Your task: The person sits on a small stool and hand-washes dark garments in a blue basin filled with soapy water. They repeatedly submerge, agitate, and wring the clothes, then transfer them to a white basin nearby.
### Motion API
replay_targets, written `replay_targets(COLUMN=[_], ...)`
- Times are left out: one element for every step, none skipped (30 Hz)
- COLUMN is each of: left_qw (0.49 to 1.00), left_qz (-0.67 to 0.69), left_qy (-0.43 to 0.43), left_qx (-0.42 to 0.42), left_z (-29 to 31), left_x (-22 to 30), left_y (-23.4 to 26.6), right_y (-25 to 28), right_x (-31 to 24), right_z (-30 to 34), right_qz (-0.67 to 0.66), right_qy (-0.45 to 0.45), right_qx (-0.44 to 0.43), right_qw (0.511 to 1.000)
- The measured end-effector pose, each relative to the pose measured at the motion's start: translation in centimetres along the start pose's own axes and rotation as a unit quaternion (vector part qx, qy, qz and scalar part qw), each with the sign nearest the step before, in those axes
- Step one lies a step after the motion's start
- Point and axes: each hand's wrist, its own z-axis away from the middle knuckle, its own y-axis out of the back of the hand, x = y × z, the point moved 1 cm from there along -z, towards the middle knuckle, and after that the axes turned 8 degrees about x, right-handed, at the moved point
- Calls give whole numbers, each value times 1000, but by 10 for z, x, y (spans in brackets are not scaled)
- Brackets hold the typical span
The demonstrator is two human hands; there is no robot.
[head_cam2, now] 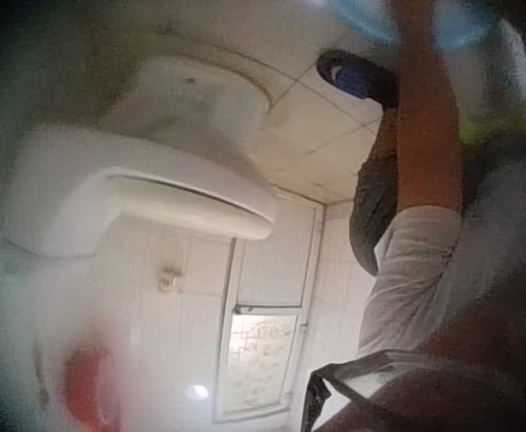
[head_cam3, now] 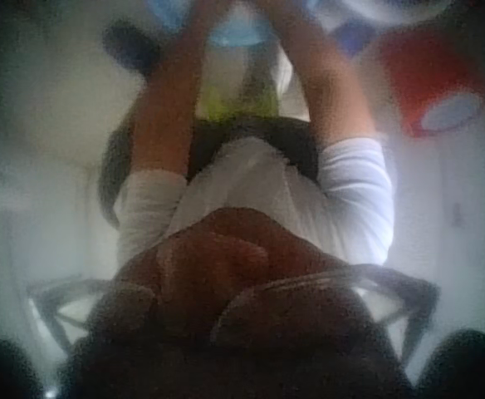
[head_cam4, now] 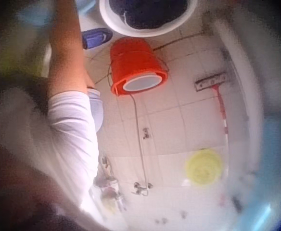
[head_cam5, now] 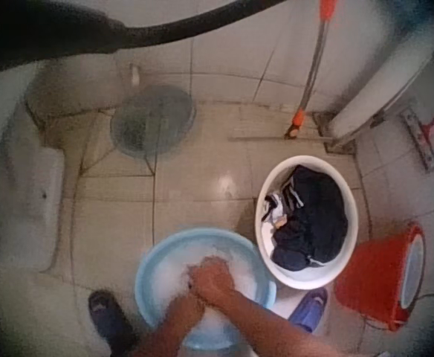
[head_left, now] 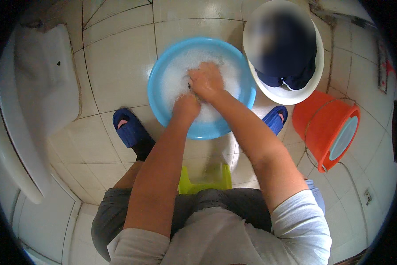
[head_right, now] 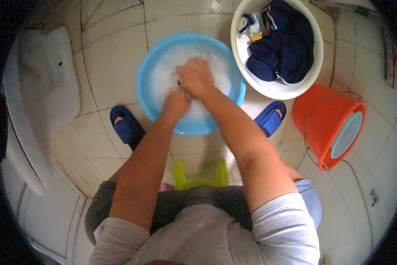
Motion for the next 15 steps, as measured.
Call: replay_targets(left_qw=[1000,1000,1000,999,999,997,992,993,992,994,996,999,1000,1000,999], left_qz=[-23,-6,1,8,43,78,118,116,119,102,85,48,13,10,12], left_qy=[-4,-6,1,9,-1,-11,-30,-29,-42,-37,-33,-8,11,24,32], left_qx=[-13,-4,-18,-33,-11,11,37,19,14,5,-5,-18,-15,-11,9], left_z=[1,1,3,6,9,12,14,15,15,14,12,9,5,4,1], left_x=[3,4,6,6,6,6,5,4,2,1,0,-1,-2,-2,-3], left_y=[1,3,5,6,8,10,11,11,11,9,7,5,2,-1,-5], right_y=[-3,2,6,14,19,26,28,29,27,23,17,10,3,-4,-8], right_x=[-7,-9,-15,-20,-26,-25,-24,-24,-21,-16,-14,-10,-5,-1,0], right_z=[-15,-18,-23,-17,-9,6,21,35,42,43,39,30,14,-4,-18], right_qz=[-30,-64,-84,-110,-134,-134,-123,-116,-107,-82,-59,-34,-53,-69,-72], right_qy=[-84,-121,-125,-81,-40,5,9,32,57,57,58,49,5,-50,-113], right_qx=[-96,-123,-71,45,155,161,150,172,198,194,190,145,68,-52,-156], right_qw=[991,983,986,990,978,978,981,978,973,976,978,988,996,995,979])
